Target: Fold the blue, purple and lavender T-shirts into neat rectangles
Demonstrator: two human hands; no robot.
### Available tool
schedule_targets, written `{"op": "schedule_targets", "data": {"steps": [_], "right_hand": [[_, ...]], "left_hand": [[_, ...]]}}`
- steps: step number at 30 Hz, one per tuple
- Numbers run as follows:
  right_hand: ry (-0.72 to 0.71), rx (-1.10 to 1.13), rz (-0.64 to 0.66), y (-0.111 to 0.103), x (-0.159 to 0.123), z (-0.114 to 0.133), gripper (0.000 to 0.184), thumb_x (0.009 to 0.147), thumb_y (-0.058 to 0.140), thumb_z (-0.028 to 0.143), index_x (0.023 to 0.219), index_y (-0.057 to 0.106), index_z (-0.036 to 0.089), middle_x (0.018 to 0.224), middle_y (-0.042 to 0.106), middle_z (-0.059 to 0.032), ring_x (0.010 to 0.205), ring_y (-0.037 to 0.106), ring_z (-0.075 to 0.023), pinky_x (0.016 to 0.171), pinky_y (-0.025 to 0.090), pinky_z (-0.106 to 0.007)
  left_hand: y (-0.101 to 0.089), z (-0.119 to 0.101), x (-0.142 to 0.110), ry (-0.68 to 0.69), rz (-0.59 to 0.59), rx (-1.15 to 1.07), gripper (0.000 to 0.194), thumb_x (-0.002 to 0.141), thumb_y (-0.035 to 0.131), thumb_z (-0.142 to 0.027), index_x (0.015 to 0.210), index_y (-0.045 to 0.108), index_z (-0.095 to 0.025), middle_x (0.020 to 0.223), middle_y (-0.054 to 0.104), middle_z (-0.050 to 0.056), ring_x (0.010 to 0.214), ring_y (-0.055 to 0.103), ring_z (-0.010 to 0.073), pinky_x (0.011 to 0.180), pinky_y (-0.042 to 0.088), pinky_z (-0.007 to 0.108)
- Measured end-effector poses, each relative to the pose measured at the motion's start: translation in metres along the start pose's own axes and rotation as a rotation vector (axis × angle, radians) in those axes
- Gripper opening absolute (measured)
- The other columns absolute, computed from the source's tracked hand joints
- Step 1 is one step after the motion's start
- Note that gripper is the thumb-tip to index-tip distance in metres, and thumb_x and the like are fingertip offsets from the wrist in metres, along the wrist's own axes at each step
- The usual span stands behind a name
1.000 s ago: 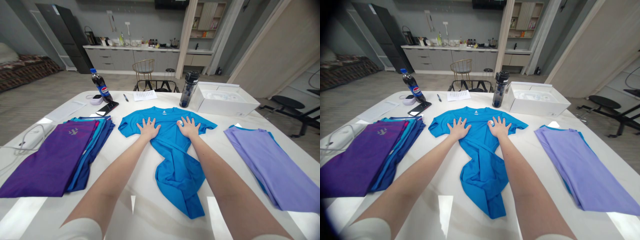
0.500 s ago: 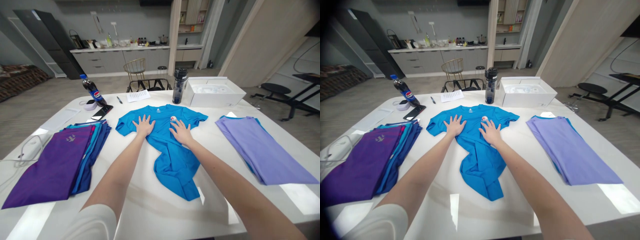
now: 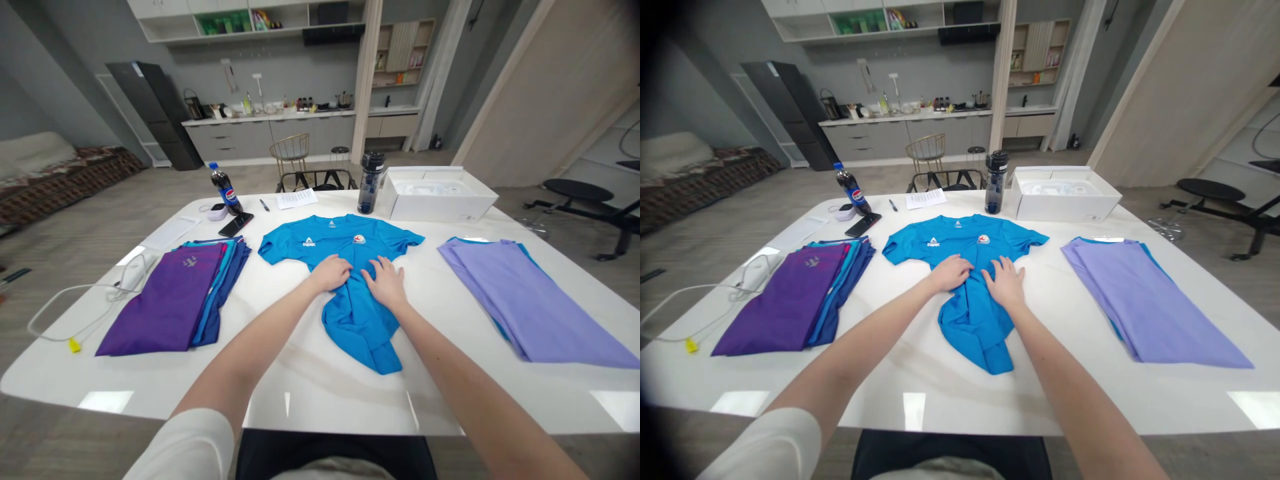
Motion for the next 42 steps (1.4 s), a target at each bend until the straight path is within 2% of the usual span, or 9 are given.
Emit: {"op": "schedule_targets", "data": {"steps": [5,11,16,20,23,26,28,34,42], "right_hand": [[0.103,-0.003,-0.04,-0.02,-0.006,-0.009,0.049,0.105,0.031,0.049,0.105,0.07,0.018,0.113,0.07,-0.0153,0.111,0.061,-0.0313,0.096,0.04,-0.045],[0.029,0.024,0.221,-0.028,-0.044,-0.032,0.053,0.093,0.048,0.071,0.088,0.069,0.023,0.096,0.072,-0.0084,0.088,0.067,-0.026,0.073,0.043,-0.034],[-0.005,0.043,0.338,-0.039,-0.081,-0.035,0.027,0.089,0.064,0.048,0.083,0.065,0.022,0.091,0.072,-0.0065,0.087,0.065,-0.0234,0.068,0.04,-0.03],[-0.129,0.448,0.324,-0.075,-0.103,0.022,0.024,0.09,0.063,0.044,0.081,0.059,0.022,0.072,0.063,0.0013,0.068,0.056,-0.0166,0.064,0.037,-0.028],[-0.241,0.767,0.356,-0.105,-0.122,0.079,0.03,0.089,0.066,0.05,0.083,0.06,0.021,0.074,0.06,0.0026,0.068,0.051,-0.0148,0.063,0.039,-0.028],[-0.333,0.97,0.593,-0.104,-0.145,0.122,0.033,0.093,0.061,0.053,0.092,0.065,0.02,0.078,0.063,0.0007,0.071,0.055,-0.0152,0.064,0.043,-0.027],[-0.357,0.932,0.646,-0.091,-0.152,0.126,0.034,0.097,0.056,0.051,0.093,0.068,0.02,0.079,0.066,-0.0009,0.072,0.058,-0.0161,0.066,0.046,-0.028],[-0.415,0.367,0.262,-0.054,-0.146,0.086,0.027,0.096,0.064,0.035,0.119,0.069,0.023,0.127,0.064,-0.0098,0.115,0.058,-0.0259,0.099,0.047,-0.04],[-0.389,0.094,0.238,-0.043,-0.159,0.058,0.028,0.103,0.052,0.036,0.124,0.065,0.023,0.12,0.064,-0.0094,0.105,0.062,-0.0243,0.093,0.049,-0.037]], "left_hand": [[0.004,-0.055,-0.022,0.0,-0.019,0.008,0.042,0.1,0.042,-0.033,0.135,0.064,-0.024,0.131,0.069,0.009,0.124,0.059,0.0235,0.117,0.034,0.04],[-0.004,-0.057,-0.043,-0.084,-0.05,0.044,0.043,0.097,0.045,-0.024,0.136,0.062,-0.023,0.121,0.068,0.012,0.117,0.058,0.0282,0.105,0.038,0.049],[-0.008,-0.064,-0.049,-0.11,-0.044,0.03,0.045,0.094,0.046,-0.017,0.134,0.063,-0.026,0.129,0.063,0.012,0.123,0.054,0.027,0.11,0.034,0.05],[-0.029,-0.09,-0.068,0.014,-0.108,-0.085,0.076,0.081,0.053,-0.01,0.154,0.043,-0.031,0.152,0.051,0.009,0.144,0.039,0.0279,0.122,0.018,0.056],[-0.048,-0.103,-0.101,0.109,-0.094,-0.215,0.055,0.081,0.053,-0.01,0.132,0.063,-0.028,0.132,0.067,0.005,0.134,0.051,0.0254,0.125,0.015,0.055],[-0.064,-0.096,-0.151,0.095,-0.032,-0.313,0.029,0.086,0.05,-0.013,0.1,0.072,-0.025,0.103,0.073,0.003,0.106,0.064,0.0197,0.114,0.039,0.04],[-0.068,-0.08,-0.192,0.026,0.026,-0.305,0.028,0.087,0.047,-0.012,0.09,0.072,-0.025,0.099,0.071,0.004,0.099,0.065,0.0193,0.099,0.048,0.033],[-0.051,-0.039,-0.297,-0.208,0.311,-0.161,0.043,0.068,0.047,-0.004,0.088,0.075,-0.029,0.093,0.074,0.002,0.093,0.068,0.022,0.087,0.05,0.032],[-0.04,-0.08,-0.262,-0.382,0.123,0.054,0.027,0.1,0.047,-0.036,0.118,0.064,-0.024,0.115,0.068,0.009,0.104,0.066,0.0256,0.083,0.051,0.035]]}}
Point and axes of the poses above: each hand's wrist, its own x-axis towards the middle knuckle, its own y-axis out of the palm, z = x × y, the point moved 8 cm from there along x, towards the middle knuckle
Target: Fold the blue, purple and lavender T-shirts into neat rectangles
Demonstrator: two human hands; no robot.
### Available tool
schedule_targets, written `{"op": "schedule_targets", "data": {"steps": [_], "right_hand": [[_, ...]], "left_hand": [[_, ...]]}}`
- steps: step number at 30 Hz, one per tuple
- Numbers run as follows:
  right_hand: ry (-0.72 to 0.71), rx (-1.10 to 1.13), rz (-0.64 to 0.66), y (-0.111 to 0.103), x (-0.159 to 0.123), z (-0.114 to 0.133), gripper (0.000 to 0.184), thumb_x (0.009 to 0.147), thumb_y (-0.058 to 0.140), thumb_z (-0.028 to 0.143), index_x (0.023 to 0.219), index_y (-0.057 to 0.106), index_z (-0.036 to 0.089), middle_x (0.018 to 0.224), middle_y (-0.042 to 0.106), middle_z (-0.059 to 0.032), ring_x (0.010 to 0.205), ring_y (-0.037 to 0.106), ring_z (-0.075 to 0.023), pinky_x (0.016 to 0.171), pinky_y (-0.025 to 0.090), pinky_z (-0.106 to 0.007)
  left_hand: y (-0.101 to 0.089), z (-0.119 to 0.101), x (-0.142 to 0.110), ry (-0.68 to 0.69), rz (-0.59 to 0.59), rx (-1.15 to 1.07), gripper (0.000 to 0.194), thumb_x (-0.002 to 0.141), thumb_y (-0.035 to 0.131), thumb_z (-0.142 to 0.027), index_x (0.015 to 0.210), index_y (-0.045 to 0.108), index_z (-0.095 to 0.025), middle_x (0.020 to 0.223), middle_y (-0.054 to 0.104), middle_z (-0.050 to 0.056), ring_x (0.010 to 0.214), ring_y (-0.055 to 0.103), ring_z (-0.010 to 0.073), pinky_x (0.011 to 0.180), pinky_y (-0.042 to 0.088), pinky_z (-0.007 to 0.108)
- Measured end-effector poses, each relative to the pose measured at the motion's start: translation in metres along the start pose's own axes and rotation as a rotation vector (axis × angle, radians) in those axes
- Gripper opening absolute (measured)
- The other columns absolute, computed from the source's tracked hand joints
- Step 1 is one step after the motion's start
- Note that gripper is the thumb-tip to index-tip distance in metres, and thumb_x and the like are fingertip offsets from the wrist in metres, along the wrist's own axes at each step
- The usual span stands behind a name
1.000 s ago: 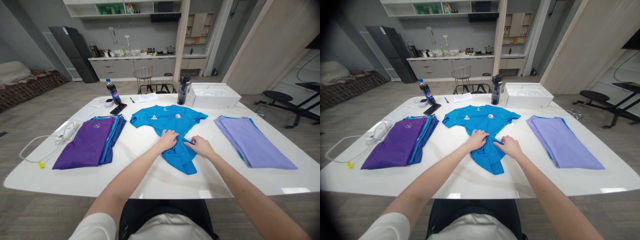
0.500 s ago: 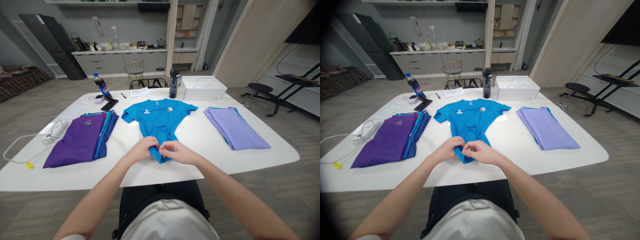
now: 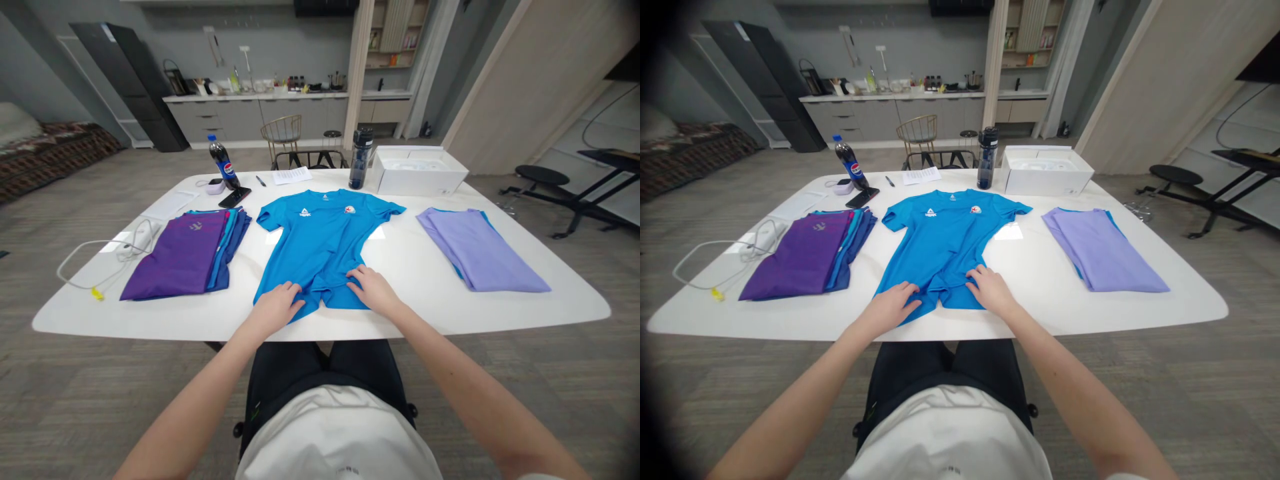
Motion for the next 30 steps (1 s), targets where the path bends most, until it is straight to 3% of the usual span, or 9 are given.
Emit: {"op": "schedule_targets", "data": {"steps": [4,9,11,13,16,19,21,25,30], "right_hand": [[0.079,-0.057,-0.004,-0.013,-0.04,-0.043,0.026,0.104,0.05,0.04,0.119,0.064,0.025,0.116,0.065,-0.0092,0.104,0.062,-0.0264,0.087,0.049,-0.038],[0.214,-0.041,0.003,-0.024,-0.107,-0.109,0.028,0.1,0.053,0.044,0.121,0.061,0.028,0.122,0.063,-0.0091,0.11,0.061,-0.0301,0.085,0.049,-0.04],[0.27,0.01,-0.032,-0.027,-0.125,-0.123,0.029,0.099,0.054,0.043,0.123,0.059,0.027,0.122,0.063,-0.0095,0.11,0.061,-0.0296,0.086,0.049,-0.04],[0.292,0.076,-0.085,-0.028,-0.133,-0.121,0.029,0.1,0.052,0.042,0.122,0.059,0.025,0.118,0.063,-0.0094,0.108,0.062,-0.0275,0.088,0.05,-0.039],[0.308,0.09,-0.146,-0.027,-0.131,-0.094,0.03,0.102,0.049,0.045,0.119,0.062,0.025,0.115,0.064,-0.0093,0.107,0.063,-0.0261,0.089,0.049,-0.038],[0.39,-0.048,-0.117,-0.023,-0.129,-0.069,0.032,0.102,0.049,0.047,0.123,0.064,0.027,0.119,0.062,-0.0109,0.11,0.06,-0.0289,0.085,0.048,-0.039],[0.452,-0.115,-0.062,-0.021,-0.133,-0.066,0.033,0.103,0.048,0.044,0.129,0.062,0.029,0.121,0.061,-0.0115,0.111,0.059,-0.0298,0.083,0.048,-0.038],[0.55,-0.089,0.035,-0.019,-0.157,-0.099,0.038,0.103,0.045,0.045,0.136,0.057,0.031,0.119,0.061,-0.0119,0.109,0.06,-0.0302,0.078,0.048,-0.038],[0.581,0.063,0.041,-0.016,-0.185,-0.154,0.049,0.094,0.055,0.046,0.138,0.054,0.024,0.109,0.064,-0.0109,0.098,0.065,-0.0286,0.078,0.051,-0.038]], "left_hand": [[0.019,-0.015,0.002,-0.017,-0.037,0.164,0.028,0.102,0.05,-0.041,0.115,0.063,-0.02,0.111,0.065,0.011,0.105,0.062,0.0291,0.085,0.048,0.039],[0.026,-0.016,-0.022,0.056,-0.07,0.059,0.025,0.102,0.051,-0.041,0.117,0.062,-0.024,0.114,0.062,0.008,0.103,0.06,0.0268,0.086,0.046,0.039],[0.026,-0.018,-0.029,0.075,-0.087,-0.011,0.024,0.102,0.05,-0.04,0.118,0.063,-0.027,0.116,0.061,0.006,0.104,0.059,0.025,0.087,0.045,0.039],[0.026,-0.022,-0.033,0.087,-0.106,-0.074,0.023,0.103,0.049,-0.04,0.116,0.064,-0.028,0.117,0.06,0.005,0.106,0.059,0.0234,0.089,0.044,0.038],[0.028,-0.03,-0.033,0.056,-0.133,-0.063,0.024,0.104,0.046,-0.039,0.113,0.064,-0.026,0.115,0.06,0.006,0.106,0.059,0.0231,0.089,0.044,0.038],[0.029,-0.032,-0.033,-0.044,-0.144,0.044,0.024,0.104,0.047,-0.039,0.113,0.064,-0.024,0.111,0.061,0.008,0.104,0.059,0.0258,0.085,0.043,0.038],[0.029,-0.032,-0.037,-0.086,-0.137,0.085,0.025,0.103,0.047,-0.04,0.114,0.063,-0.024,0.111,0.061,0.009,0.105,0.058,0.027,0.083,0.043,0.038],[0.026,-0.032,-0.053,-0.081,-0.115,0.089,0.026,0.103,0.048,-0.042,0.115,0.062,-0.025,0.113,0.061,0.009,0.105,0.058,0.0276,0.083,0.044,0.038],[0.027,-0.026,-0.069,-0.074,-0.079,-0.002,0.025,0.102,0.048,-0.043,0.114,0.061,-0.026,0.111,0.062,0.007,0.099,0.062,0.0255,0.082,0.049,0.037]]}}
Point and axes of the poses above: each hand's wrist, its own x-axis towards the middle knuckle, its own y-axis out of the palm, z = x × y, the point moved 8 cm from there along x, towards the middle knuckle
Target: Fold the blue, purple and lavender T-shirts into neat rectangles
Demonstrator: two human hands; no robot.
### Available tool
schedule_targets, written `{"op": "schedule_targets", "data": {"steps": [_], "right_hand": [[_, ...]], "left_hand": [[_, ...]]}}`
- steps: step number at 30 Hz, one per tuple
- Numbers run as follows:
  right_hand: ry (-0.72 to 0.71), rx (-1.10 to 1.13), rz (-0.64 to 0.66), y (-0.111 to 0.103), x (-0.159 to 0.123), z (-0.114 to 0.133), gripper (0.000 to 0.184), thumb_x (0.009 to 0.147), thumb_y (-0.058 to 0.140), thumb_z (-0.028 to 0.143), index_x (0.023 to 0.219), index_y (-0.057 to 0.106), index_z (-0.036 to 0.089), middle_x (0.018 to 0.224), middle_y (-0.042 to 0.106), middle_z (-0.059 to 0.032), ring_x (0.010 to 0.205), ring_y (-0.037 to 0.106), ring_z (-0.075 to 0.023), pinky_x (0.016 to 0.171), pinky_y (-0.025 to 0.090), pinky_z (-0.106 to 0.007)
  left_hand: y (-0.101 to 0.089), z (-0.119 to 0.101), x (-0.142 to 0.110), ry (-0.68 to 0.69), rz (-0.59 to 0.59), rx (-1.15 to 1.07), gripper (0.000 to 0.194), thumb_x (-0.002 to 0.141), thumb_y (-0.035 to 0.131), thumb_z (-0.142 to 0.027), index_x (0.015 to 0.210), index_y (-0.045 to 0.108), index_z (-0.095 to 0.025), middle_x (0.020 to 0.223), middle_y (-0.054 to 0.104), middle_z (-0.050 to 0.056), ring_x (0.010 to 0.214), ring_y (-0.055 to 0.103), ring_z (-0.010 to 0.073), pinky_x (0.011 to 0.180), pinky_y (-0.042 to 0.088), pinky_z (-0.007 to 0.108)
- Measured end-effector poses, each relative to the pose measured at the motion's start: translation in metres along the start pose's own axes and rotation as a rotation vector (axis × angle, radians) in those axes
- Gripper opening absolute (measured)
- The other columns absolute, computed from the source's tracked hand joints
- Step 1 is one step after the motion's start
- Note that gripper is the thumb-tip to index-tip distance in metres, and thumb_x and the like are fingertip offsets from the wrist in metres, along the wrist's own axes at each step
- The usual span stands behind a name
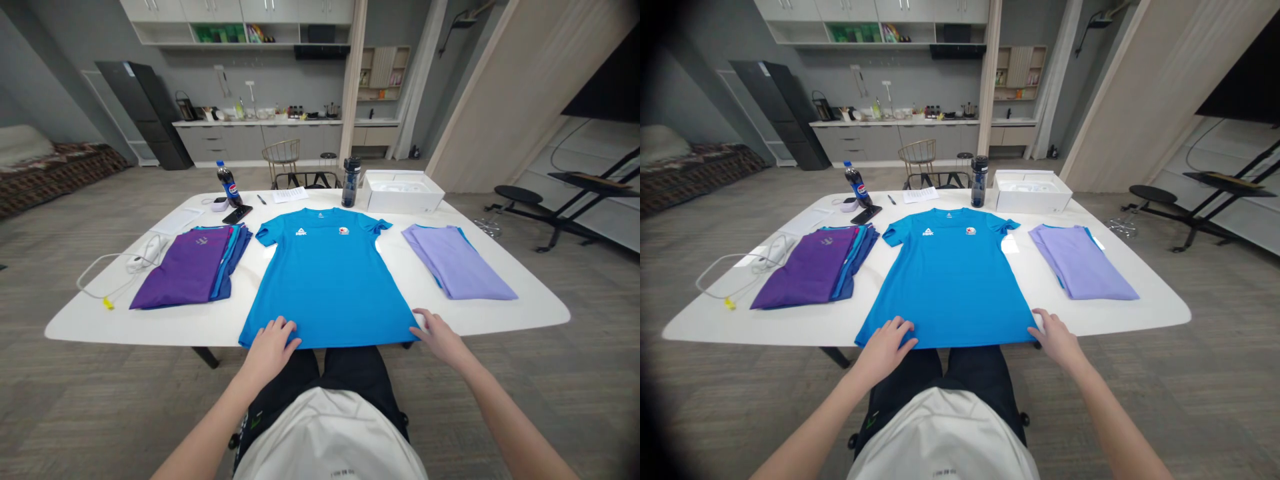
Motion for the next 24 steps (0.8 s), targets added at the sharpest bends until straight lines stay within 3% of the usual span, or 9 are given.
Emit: {"op": "schedule_targets", "data": {"steps": [3,6,11,13,15,17,19,21,24], "right_hand": [[-0.039,0.087,-0.017,-0.005,0.015,-0.003,0.055,0.087,0.061,0.047,0.135,0.056,0.022,0.103,0.064,-0.0094,0.093,0.066,-0.0279,0.081,0.053,-0.04],[-0.131,0.142,-0.139,-0.018,0.044,0.034,0.047,0.092,0.056,0.052,0.127,0.061,0.021,0.106,0.065,-0.0112,0.099,0.066,-0.0297,0.087,0.053,-0.043],[-0.451,0.264,-0.211,-0.014,0.129,0.162,0.039,0.1,0.048,0.05,0.122,0.063,0.022,0.132,0.063,-0.0136,0.126,0.058,-0.028,0.109,0.045,-0.043],[-0.53,0.24,-0.17,-0.002,0.175,0.206,0.046,0.102,0.046,0.051,0.133,0.06,0.021,0.151,0.051,-0.0138,0.142,0.045,-0.0267,0.118,0.037,-0.043],[-0.519,0.146,-0.137,0.007,0.223,0.229,0.052,0.103,0.042,0.051,0.145,0.053,0.021,0.163,0.038,-0.0118,0.151,0.032,-0.0276,0.122,0.03,-0.047],[-0.423,0.028,-0.123,0.01,0.266,0.227,0.057,0.105,0.035,0.051,0.155,0.042,0.025,0.168,0.027,-0.0092,0.155,0.023,-0.0295,0.123,0.025,-0.054],[-0.255,-0.078,-0.111,0.006,0.297,0.199,0.06,0.106,0.028,0.052,0.161,0.032,0.027,0.17,0.023,-0.0092,0.155,0.021,-0.0318,0.121,0.023,-0.06],[-0.076,-0.166,-0.094,0.0,0.312,0.157,0.064,0.106,0.021,0.056,0.163,0.028,0.026,0.169,0.024,-0.012,0.154,0.023,-0.0348,0.119,0.022,-0.065],[0.132,-0.267,-0.127,-0.014,0.312,0.1,0.074,0.104,0.016,0.062,0.16,0.035,0.017,0.163,0.034,-0.0207,0.149,0.03,-0.041,0.115,0.018,-0.073]], "left_hand": [[-0.004,0.008,0.014,0.0,-0.021,-0.108,0.026,0.105,0.043,-0.04,0.114,0.061,-0.024,0.113,0.062,0.008,0.1,0.064,0.0238,0.087,0.052,0.037],[-0.018,0.016,0.059,0.039,-0.134,-0.144,0.032,0.105,0.041,-0.035,0.129,0.058,-0.022,0.132,0.058,0.012,0.119,0.06,0.0259,0.101,0.051,0.041],[-0.021,0.02,0.193,0.096,-0.191,-0.104,0.047,0.104,0.043,-0.033,0.147,0.049,-0.016,0.156,0.045,0.016,0.144,0.044,0.0285,0.119,0.039,0.045],[-0.015,0.027,0.252,0.053,-0.17,-0.062,0.053,0.103,0.046,-0.037,0.152,0.045,-0.017,0.163,0.037,0.017,0.149,0.037,0.0311,0.122,0.033,0.05],[-0.009,0.045,0.302,-0.019,-0.16,-0.027,0.059,0.102,0.047,-0.043,0.156,0.04,-0.02,0.167,0.03,0.016,0.153,0.03,0.0333,0.123,0.029,0.054],[-0.005,0.077,0.337,-0.115,-0.152,-0.014,0.063,0.102,0.042,-0.048,0.159,0.036,-0.02,0.169,0.025,0.015,0.155,0.024,0.0344,0.123,0.027,0.056],[-0.001,0.121,0.355,-0.227,-0.118,-0.028,0.067,0.103,0.035,-0.054,0.16,0.032,-0.019,0.169,0.024,0.016,0.155,0.024,0.0351,0.122,0.027,0.057],[0.005,0.169,0.358,-0.335,-0.049,-0.043,0.071,0.102,0.029,-0.059,0.161,0.032,-0.019,0.167,0.029,0.017,0.154,0.029,0.0352,0.121,0.028,0.056],[0.001,0.229,0.347,-0.518,-0.066,0.029,0.075,0.101,0.024,-0.061,0.156,0.04,-0.013,0.163,0.034,0.024,0.15,0.034,0.0397,0.119,0.028,0.06]]}}
Point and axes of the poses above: each hand's wrist, its own x-axis towards the middle knuckle, its own y-axis out of the palm, z = x × y, the point moved 8 cm from there along x, towards the middle knuckle
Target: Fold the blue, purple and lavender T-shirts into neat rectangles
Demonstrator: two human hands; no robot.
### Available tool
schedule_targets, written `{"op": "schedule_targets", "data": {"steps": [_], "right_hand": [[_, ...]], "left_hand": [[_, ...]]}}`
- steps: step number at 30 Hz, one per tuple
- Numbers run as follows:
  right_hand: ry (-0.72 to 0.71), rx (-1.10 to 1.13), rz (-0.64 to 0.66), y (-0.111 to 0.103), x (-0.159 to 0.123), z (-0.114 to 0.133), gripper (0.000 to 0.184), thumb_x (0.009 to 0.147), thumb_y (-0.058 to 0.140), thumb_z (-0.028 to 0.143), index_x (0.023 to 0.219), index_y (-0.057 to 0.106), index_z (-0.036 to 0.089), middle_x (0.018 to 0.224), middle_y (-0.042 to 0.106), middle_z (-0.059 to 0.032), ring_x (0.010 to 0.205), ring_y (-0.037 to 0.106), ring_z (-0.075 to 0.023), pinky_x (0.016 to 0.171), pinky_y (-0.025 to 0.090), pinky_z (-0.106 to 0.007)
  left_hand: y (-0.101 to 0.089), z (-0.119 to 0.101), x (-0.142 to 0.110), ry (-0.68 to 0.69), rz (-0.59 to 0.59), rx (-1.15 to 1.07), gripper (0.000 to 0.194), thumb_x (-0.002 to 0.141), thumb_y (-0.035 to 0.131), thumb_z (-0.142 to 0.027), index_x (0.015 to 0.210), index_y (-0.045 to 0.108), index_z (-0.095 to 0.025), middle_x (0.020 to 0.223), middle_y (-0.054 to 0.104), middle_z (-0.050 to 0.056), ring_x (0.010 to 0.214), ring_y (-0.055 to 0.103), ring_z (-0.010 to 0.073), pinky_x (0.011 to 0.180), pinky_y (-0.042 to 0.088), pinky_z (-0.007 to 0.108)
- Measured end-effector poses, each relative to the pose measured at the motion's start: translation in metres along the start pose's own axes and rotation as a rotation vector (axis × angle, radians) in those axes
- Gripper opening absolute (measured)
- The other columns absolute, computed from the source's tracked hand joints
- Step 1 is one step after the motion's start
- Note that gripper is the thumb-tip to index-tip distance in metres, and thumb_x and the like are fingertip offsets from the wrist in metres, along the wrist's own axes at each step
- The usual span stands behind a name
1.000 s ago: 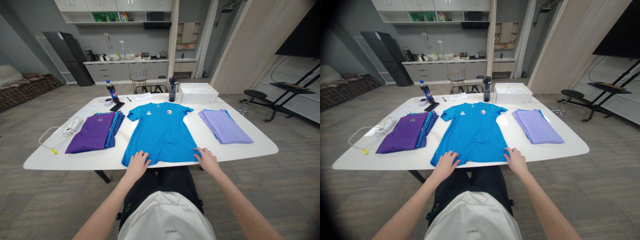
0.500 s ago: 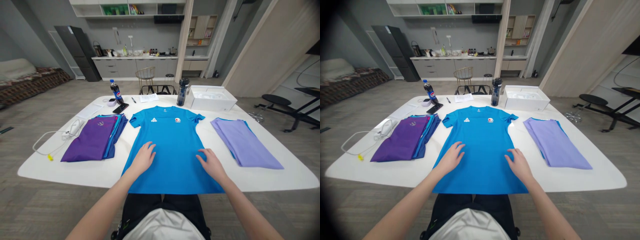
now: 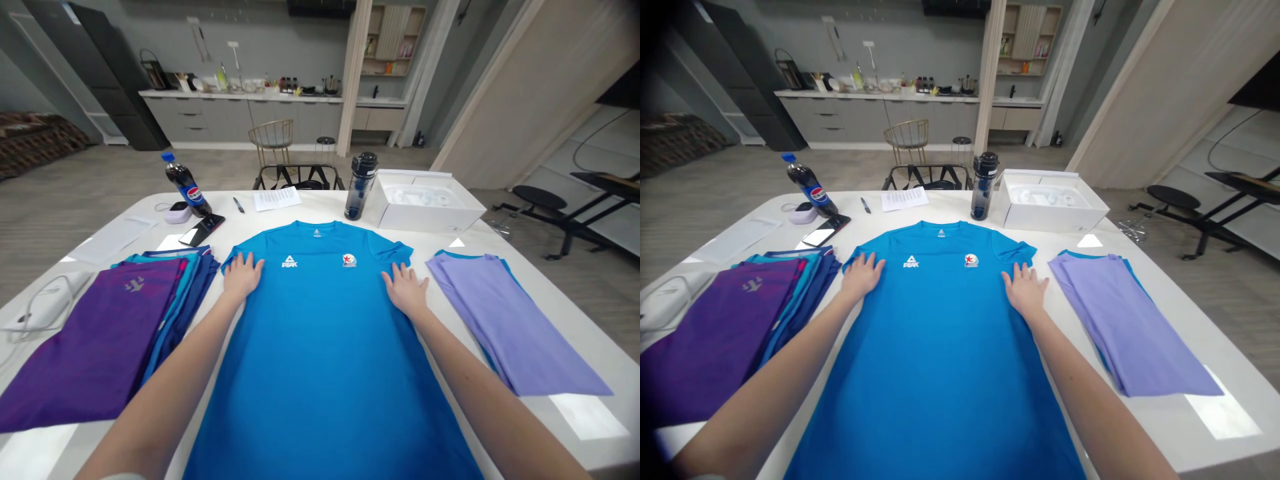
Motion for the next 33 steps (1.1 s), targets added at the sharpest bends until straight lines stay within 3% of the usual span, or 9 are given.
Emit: {"op": "schedule_targets", "data": {"steps": [3,5,8,12,14,19,24,30,33], "right_hand": [[0.077,-0.042,-0.1,-0.012,0.004,-0.019,0.081,0.103,0.022,0.064,0.148,0.048,0.002,0.153,0.043,-0.0315,0.144,0.036,-0.0447,0.116,0.017,-0.071],[-0.075,-0.021,-0.136,-0.019,0.013,0.004,0.075,0.104,0.026,0.059,0.145,0.052,0.002,0.155,0.041,-0.0301,0.146,0.035,-0.0408,0.119,0.02,-0.062],[-0.358,0.043,-0.068,-0.018,0.03,0.051,0.066,0.105,0.027,0.056,0.153,0.046,0.015,0.165,0.033,-0.0161,0.151,0.029,-0.0329,0.121,0.026,-0.049],[-0.059,0.049,0.039,-0.009,0.067,0.042,0.073,0.103,0.023,0.064,0.158,0.04,0.019,0.158,0.042,-0.0191,0.143,0.039,-0.0426,0.113,0.032,-0.063],[0.062,0.018,0.055,-0.01,0.084,0.033,0.075,0.102,0.019,0.068,0.154,0.046,0.02,0.152,0.05,-0.0208,0.138,0.043,-0.0457,0.111,0.024,-0.072],[0.034,-0.02,0.117,-0.007,0.128,0.041,0.076,0.102,0.01,0.066,0.157,0.042,0.024,0.158,0.043,-0.0193,0.145,0.035,-0.0407,0.113,0.003,-0.078],[0.062,0.082,0.134,0.005,0.146,0.034,0.071,0.102,0.009,0.065,0.163,0.027,0.033,0.17,0.022,-0.0107,0.152,0.021,-0.0405,0.113,0.011,-0.077],[0.086,0.027,-0.103,-0.007,0.133,-0.008,0.063,0.105,0.02,0.052,0.146,0.051,0.016,0.146,0.052,-0.0222,0.134,0.045,-0.0369,0.11,0.026,-0.07],[0.11,-0.059,-0.145,-0.014,0.132,-0.031,0.058,0.104,0.029,0.05,0.131,0.062,0.011,0.133,0.058,-0.0251,0.128,0.048,-0.0394,0.104,0.032,-0.067]], "left_hand": [[-0.009,0.019,0.005,-0.117,-0.094,0.099,0.083,0.1,0.031,-0.059,0.153,0.038,0.004,0.157,0.036,0.035,0.148,0.034,0.0456,0.118,0.028,0.061],[-0.013,0.0,0.009,-0.027,-0.15,0.137,0.078,0.1,0.034,-0.051,0.155,0.034,0.006,0.159,0.033,0.034,0.151,0.03,0.0437,0.121,0.025,0.059],[-0.003,-0.043,0.023,0.233,-0.066,0.099,0.065,0.103,0.031,-0.041,0.16,0.033,-0.01,0.166,0.03,0.02,0.153,0.029,0.0362,0.123,0.027,0.054],[0.014,-0.051,0.052,0.22,0.064,0.025,0.067,0.104,0.026,-0.053,0.161,0.034,-0.018,0.168,0.029,0.015,0.154,0.026,0.0367,0.123,0.026,0.057],[0.018,-0.047,0.066,0.186,0.076,0.007,0.069,0.103,0.024,-0.057,0.162,0.032,-0.021,0.169,0.026,0.013,0.156,0.022,0.036,0.124,0.022,0.059],[0.021,-0.052,0.085,0.114,0.084,-0.019,0.071,0.102,0.019,-0.061,0.162,0.03,-0.027,0.171,0.02,0.008,0.157,0.018,0.0339,0.124,0.016,0.065],[0.015,-0.052,0.094,0.111,0.088,-0.052,0.067,0.103,0.017,-0.056,0.162,0.029,-0.028,0.17,0.022,0.008,0.157,0.019,0.0328,0.122,0.015,0.069],[-0.014,0.0,0.089,0.14,-0.121,0.101,0.059,0.103,0.025,-0.038,0.155,0.04,-0.013,0.153,0.049,0.021,0.142,0.044,0.0362,0.121,0.02,0.064],[-0.026,0.002,0.078,0.164,-0.168,0.141,0.054,0.102,0.03,-0.031,0.149,0.047,-0.011,0.144,0.056,0.022,0.134,0.05,0.0375,0.121,0.018,0.064]]}}
Point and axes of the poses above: each hand's wrist, its own x-axis towards the middle knuckle, its own y-axis out of the palm, z = x × y, the point moved 8 cm from there along x, towards the middle knuckle
